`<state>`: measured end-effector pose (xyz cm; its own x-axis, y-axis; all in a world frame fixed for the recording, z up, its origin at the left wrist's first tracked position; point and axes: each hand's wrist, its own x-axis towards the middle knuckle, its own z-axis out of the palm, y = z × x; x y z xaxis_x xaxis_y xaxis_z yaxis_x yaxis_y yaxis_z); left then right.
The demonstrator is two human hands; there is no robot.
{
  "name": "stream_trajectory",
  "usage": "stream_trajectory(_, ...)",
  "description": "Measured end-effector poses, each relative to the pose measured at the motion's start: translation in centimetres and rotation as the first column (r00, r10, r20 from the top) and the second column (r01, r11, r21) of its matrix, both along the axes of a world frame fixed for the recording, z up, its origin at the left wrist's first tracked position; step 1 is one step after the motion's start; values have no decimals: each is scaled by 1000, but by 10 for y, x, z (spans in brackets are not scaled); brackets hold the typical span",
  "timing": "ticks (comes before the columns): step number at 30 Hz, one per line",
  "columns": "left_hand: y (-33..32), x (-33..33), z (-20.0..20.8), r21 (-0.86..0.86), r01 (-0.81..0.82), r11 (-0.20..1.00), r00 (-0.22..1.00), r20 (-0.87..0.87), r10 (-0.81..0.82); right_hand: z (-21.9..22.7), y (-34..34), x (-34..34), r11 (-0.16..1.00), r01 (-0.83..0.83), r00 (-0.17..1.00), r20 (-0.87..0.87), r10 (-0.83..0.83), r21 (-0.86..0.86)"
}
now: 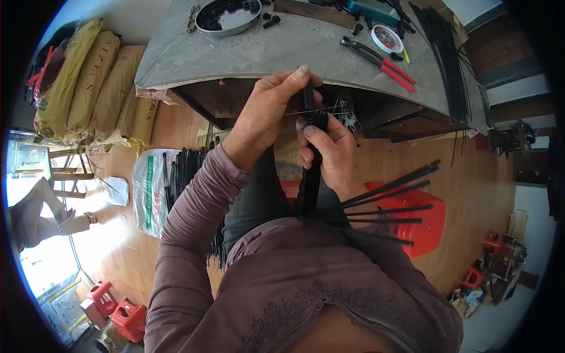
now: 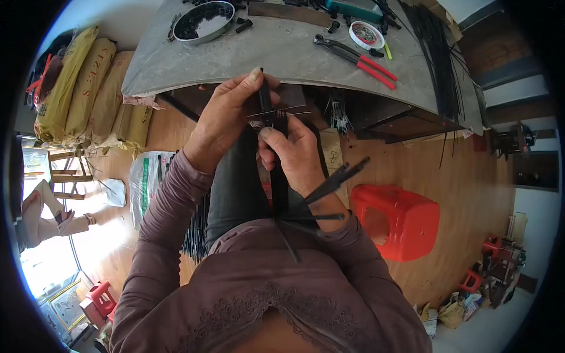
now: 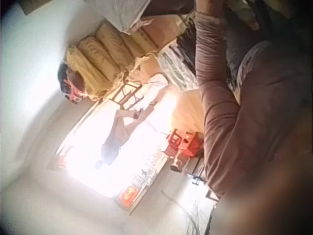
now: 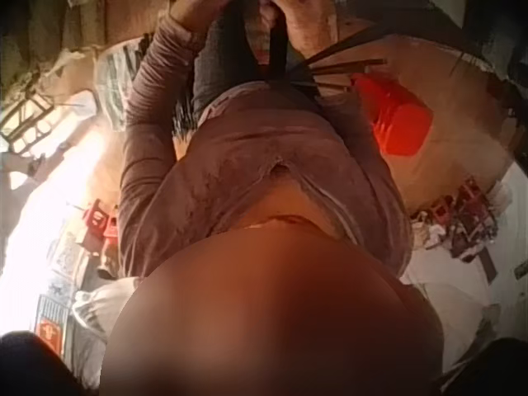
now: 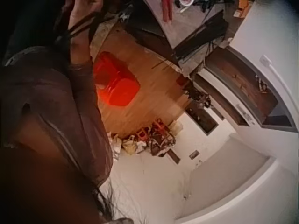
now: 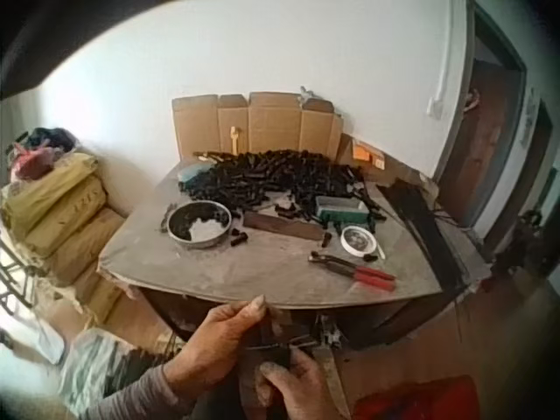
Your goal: Assembling bundles of wires into a fixture using zip ties and wire cutters at a workbench.
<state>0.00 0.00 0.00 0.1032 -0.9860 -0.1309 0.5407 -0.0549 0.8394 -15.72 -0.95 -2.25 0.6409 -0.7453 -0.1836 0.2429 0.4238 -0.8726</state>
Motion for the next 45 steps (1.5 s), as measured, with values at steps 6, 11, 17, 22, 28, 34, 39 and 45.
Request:
stream_trajectory(6,1,-2,3,23,-35,999,999,0,35,-1,2,-1,1000,-7,999,45,7,9)
stream_trajectory(11,2,-7,14,50,-65,997,996,60,62,0,-1,-3,1000,3,995,104,-4,9)
stream_trajectory(17,25,-7,0,-4,51,999,958,281,-48,-7,-4,-6,1000,-9,995,103,8,4)
stream_trajectory(22,34,-16,-2,25,-60,998,942,332,48,-5,-10,-16,928,-50,979,-200,-27,-370)
stream_trajectory(28,37,-23,-3,-40,-66,997,953,295,75,0,-30,-23,840,-211,945,-324,44,-500)
stream_trajectory(34,32,-26,-2,-98,4,995,973,228,19,-14,-46,-31,932,-297,946,-196,258,-208)
stream_trajectory(39,28,-23,-16,-151,99,984,953,299,-50,-50,-52,-32,922,-387,920,63,388,-18)
stream_trajectory(45,18,-7,-3,-72,247,966,945,240,-223,-33,-30,-21,948,-314,920,263,291,49)
